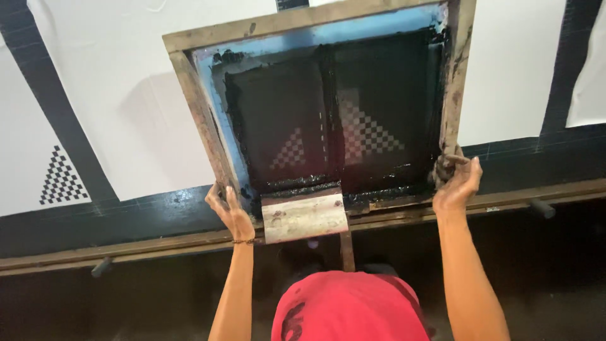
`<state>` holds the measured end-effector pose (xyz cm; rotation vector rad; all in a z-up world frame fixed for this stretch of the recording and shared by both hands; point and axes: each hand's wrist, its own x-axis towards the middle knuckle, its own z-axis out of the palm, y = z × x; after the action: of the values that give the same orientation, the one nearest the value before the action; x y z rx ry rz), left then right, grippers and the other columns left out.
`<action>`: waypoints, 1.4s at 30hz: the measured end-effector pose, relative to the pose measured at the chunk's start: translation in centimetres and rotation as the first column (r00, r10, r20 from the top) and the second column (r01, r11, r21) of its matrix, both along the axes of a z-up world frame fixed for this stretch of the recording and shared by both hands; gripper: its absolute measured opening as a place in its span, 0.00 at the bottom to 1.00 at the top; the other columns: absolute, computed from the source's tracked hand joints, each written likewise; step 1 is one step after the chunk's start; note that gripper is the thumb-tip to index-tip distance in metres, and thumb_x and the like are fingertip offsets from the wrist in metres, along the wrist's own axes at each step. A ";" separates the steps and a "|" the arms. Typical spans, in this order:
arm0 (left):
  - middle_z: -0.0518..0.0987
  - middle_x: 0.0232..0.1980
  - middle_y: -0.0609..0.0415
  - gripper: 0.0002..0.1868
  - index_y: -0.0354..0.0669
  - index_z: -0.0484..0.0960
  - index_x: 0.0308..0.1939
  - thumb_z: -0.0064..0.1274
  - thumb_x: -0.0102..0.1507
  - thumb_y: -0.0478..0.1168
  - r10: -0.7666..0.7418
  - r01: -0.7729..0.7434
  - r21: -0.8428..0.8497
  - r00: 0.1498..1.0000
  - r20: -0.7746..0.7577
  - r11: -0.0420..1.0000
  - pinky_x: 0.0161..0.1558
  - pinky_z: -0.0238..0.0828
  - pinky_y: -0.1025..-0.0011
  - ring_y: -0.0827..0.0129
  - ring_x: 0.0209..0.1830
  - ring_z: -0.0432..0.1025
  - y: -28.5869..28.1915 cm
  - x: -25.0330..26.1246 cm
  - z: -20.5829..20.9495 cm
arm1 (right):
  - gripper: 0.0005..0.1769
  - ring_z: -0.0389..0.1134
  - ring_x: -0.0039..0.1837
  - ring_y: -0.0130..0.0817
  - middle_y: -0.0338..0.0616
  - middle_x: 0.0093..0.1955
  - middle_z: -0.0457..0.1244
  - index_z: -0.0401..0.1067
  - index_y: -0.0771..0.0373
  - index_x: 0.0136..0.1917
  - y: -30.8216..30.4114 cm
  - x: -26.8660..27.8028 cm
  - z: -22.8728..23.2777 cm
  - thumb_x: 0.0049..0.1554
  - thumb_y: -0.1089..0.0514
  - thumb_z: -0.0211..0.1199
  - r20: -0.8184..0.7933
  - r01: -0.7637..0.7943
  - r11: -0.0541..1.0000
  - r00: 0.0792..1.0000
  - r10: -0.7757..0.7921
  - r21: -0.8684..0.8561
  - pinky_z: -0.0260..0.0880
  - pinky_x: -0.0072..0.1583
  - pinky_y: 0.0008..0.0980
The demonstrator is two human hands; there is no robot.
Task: The person uses a squeegee to pull black ink across a screen printing frame, transferring a checkered triangle design onto a white t-shirt. The person repeatedly repositions the screen and pulls the squeegee to apply the ink.
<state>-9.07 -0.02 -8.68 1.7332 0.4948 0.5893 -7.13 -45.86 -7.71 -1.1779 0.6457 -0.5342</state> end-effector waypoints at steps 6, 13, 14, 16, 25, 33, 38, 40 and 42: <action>0.63 0.61 0.50 0.20 0.45 0.69 0.65 0.42 0.76 0.53 0.009 -0.009 0.030 1.000 -0.011 1.000 0.72 0.46 0.56 0.65 0.62 0.61 1.0 0.4 -2.3 | 0.35 0.69 0.49 0.33 0.49 0.47 0.67 0.75 0.57 0.48 0.2 1.0 -0.4 0.62 0.26 0.45 0.007 0.018 1.000 1.000 -0.018 -0.014 0.72 0.53 0.32; 0.64 0.61 0.51 0.19 0.45 0.70 0.65 0.43 0.75 0.51 0.015 -0.014 0.051 1.000 -0.005 0.999 0.72 0.49 0.61 0.70 0.62 0.61 0.6 0.5 -0.9 | 0.30 0.66 0.48 0.28 0.41 0.44 0.67 0.72 0.53 0.43 3.9 1.1 5.1 0.60 0.28 0.46 -0.041 0.056 0.998 0.998 -0.055 0.013 0.69 0.56 0.28; 0.64 0.61 0.51 0.18 0.45 0.70 0.65 0.43 0.76 0.50 0.009 -0.009 0.062 1.000 0.001 0.998 0.72 0.49 0.61 0.69 0.61 0.62 0.6 0.5 -1.0 | 0.28 0.66 0.49 0.27 0.41 0.44 0.66 0.71 0.52 0.43 4.7 1.3 5.9 0.61 0.29 0.44 -0.037 0.067 0.998 0.997 -0.068 -0.011 0.67 0.58 0.27; 0.64 0.61 0.50 0.18 0.46 0.70 0.65 0.42 0.76 0.50 0.001 -0.002 0.073 1.000 0.007 0.997 0.72 0.49 0.61 0.68 0.60 0.62 0.7 0.5 -1.3 | 0.27 0.65 0.50 0.26 0.41 0.44 0.66 0.70 0.51 0.43 4.6 1.4 5.8 0.62 0.31 0.43 -0.034 0.081 0.996 0.996 -0.082 -0.035 0.64 0.61 0.26; 0.66 0.61 0.49 0.20 0.42 0.70 0.66 0.42 0.76 0.50 0.024 -0.026 0.070 1.000 0.019 0.997 0.72 0.50 0.59 0.66 0.63 0.63 0.0 0.5 -0.9 | 0.32 0.67 0.47 0.29 0.45 0.42 0.66 0.73 0.55 0.43 1.6 0.5 2.5 0.63 0.27 0.47 -0.014 -0.013 0.998 1.000 0.012 -0.055 0.71 0.57 0.30; 0.66 0.61 0.47 0.20 0.41 0.72 0.64 0.39 0.77 0.51 0.052 -0.052 0.004 0.999 -0.009 0.999 0.72 0.51 0.57 0.61 0.64 0.63 0.3 0.3 -0.6 | 0.26 0.71 0.51 0.36 0.49 0.46 0.69 0.76 0.59 0.44 0.5 0.3 0.2 0.65 0.35 0.56 0.008 -0.007 0.995 1.000 0.008 -0.103 0.73 0.61 0.37; 0.66 0.60 0.46 0.20 0.39 0.72 0.61 0.37 0.78 0.52 0.046 -0.046 -0.008 0.999 0.004 0.999 0.71 0.51 0.54 0.60 0.63 0.63 1.3 -0.2 -2.6 | 0.25 0.68 0.55 0.34 0.48 0.48 0.67 0.79 0.58 0.48 0.1 -0.7 -0.1 0.69 0.37 0.54 -0.027 -0.096 0.967 0.995 0.092 -0.235 0.68 0.67 0.39; 0.66 0.60 0.47 0.21 0.40 0.72 0.61 0.37 0.78 0.53 0.053 -0.053 -0.027 0.999 -0.007 0.998 0.71 0.51 0.54 0.59 0.63 0.63 1.3 0.3 -2.4 | 0.24 0.68 0.54 0.31 0.45 0.47 0.67 0.79 0.58 0.48 0.8 -0.5 1.4 0.68 0.37 0.56 -0.052 -0.086 0.976 0.996 0.077 -0.198 0.69 0.66 0.38; 0.66 0.62 0.46 0.23 0.41 0.71 0.67 0.35 0.78 0.53 0.058 -0.058 -0.001 0.998 -0.006 0.998 0.73 0.47 0.51 0.53 0.67 0.61 1.3 0.3 -1.8 | 0.22 0.65 0.60 0.36 0.44 0.54 0.67 0.78 0.56 0.53 1.0 -0.1 2.4 0.65 0.36 0.61 -0.012 -0.055 0.990 0.998 0.054 -0.132 0.58 0.72 0.51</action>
<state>-8.74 1.26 -10.45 1.7250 0.5512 0.6250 -7.26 -44.89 -5.35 -1.3194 0.5904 -0.5330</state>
